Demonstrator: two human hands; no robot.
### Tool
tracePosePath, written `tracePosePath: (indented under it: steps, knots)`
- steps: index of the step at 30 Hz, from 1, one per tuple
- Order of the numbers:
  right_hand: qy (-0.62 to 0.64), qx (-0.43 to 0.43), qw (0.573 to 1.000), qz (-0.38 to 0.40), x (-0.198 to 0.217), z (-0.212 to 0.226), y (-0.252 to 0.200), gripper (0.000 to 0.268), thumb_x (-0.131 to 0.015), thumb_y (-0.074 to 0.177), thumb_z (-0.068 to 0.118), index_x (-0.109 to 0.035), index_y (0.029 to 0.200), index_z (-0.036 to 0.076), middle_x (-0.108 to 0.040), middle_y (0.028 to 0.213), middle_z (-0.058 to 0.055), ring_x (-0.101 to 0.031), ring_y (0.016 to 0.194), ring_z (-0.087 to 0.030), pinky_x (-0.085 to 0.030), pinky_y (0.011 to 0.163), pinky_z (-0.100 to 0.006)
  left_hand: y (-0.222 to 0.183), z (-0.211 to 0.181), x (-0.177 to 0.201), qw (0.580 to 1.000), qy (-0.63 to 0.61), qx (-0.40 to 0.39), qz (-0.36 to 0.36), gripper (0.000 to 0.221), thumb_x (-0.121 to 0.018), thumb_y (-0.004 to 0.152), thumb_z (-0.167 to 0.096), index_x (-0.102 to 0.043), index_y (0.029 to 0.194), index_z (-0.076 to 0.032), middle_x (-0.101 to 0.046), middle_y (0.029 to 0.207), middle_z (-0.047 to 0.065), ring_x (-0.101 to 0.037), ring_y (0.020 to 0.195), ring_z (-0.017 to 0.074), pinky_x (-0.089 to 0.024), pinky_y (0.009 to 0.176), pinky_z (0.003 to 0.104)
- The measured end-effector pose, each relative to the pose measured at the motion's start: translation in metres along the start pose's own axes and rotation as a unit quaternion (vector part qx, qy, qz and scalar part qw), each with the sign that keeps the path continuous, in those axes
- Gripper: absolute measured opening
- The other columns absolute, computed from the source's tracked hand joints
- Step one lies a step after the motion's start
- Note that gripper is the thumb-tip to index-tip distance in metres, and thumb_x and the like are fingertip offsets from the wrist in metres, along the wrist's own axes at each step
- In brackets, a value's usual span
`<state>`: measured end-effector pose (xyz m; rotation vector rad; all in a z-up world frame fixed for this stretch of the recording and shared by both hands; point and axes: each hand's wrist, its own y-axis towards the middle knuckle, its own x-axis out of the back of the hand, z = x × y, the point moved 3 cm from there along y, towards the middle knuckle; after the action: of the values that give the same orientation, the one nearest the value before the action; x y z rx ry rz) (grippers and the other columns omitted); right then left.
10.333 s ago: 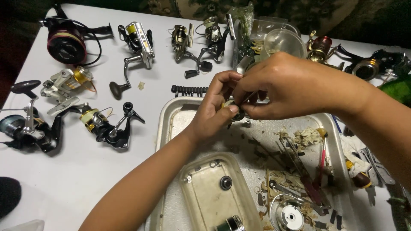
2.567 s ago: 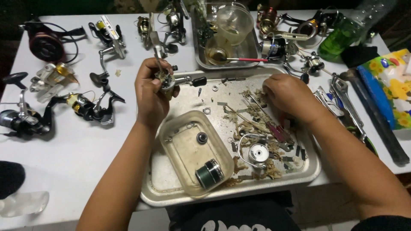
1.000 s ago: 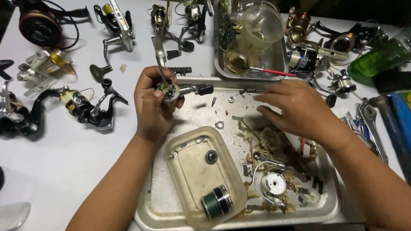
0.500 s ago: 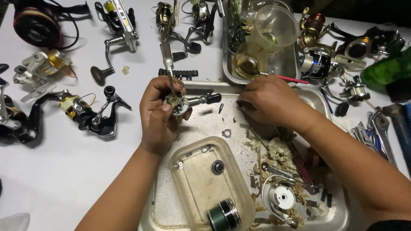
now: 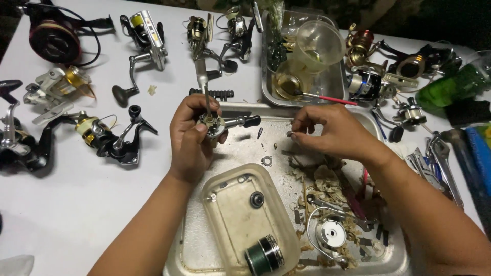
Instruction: Assembling and fine-tuning the internal components of a fishing reel on a cluttered workbench.
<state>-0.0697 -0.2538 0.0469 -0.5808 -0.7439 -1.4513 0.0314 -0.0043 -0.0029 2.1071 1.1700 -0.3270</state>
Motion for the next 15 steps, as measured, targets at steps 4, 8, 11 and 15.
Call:
tracePosePath:
  steps: [4,8,11,15]
  knots:
    - [0.128,-0.034,0.991,-0.032,0.0,0.011,-0.021,0.017,-0.082,0.081,0.008,-0.078,0.097,0.009,-0.077,0.072,-0.005,-0.07,0.068,-0.015,-0.058,0.071,-0.031,0.0,0.0,-0.001,1.0,-0.007,-0.002,0.002,0.033,-0.055,0.083,-0.026,-0.053,0.105,-0.001,-0.052,0.096,0.012,-0.052,0.072,0.0143,-0.051,0.049,0.026]
    - [0.224,-0.07,0.971,-0.048,-0.007,0.0,-0.028,0.02,-0.08,0.084,0.004,-0.08,0.104,0.003,-0.077,0.075,-0.011,-0.069,0.07,-0.014,-0.059,0.067,-0.029,-0.001,0.002,0.001,1.0,0.001,0.0,0.003,0.033,-0.055,0.084,-0.027,-0.054,0.106,-0.002,-0.052,0.096,0.011,-0.052,0.073,0.0135,-0.05,0.049,0.025]
    - [0.284,-0.083,0.953,-0.057,-0.008,0.003,-0.031,0.023,-0.079,0.084,-0.001,-0.078,0.107,-0.003,-0.077,0.077,-0.016,-0.072,0.071,-0.018,-0.061,0.064,-0.03,0.0,0.002,0.002,1.0,0.001,0.0,-0.002,0.033,-0.054,0.083,-0.027,-0.053,0.106,-0.002,-0.052,0.096,0.011,-0.052,0.073,0.0135,-0.05,0.049,0.025]
    - [0.336,-0.088,0.935,-0.073,-0.01,-0.003,-0.031,0.028,-0.078,0.082,-0.007,-0.073,0.11,-0.008,-0.075,0.08,-0.019,-0.075,0.073,-0.024,-0.062,0.063,-0.033,0.001,0.004,0.004,1.0,-0.005,0.005,-0.002,0.034,-0.055,0.084,-0.027,-0.053,0.107,-0.003,-0.052,0.096,0.011,-0.053,0.073,0.0134,-0.051,0.049,0.025]
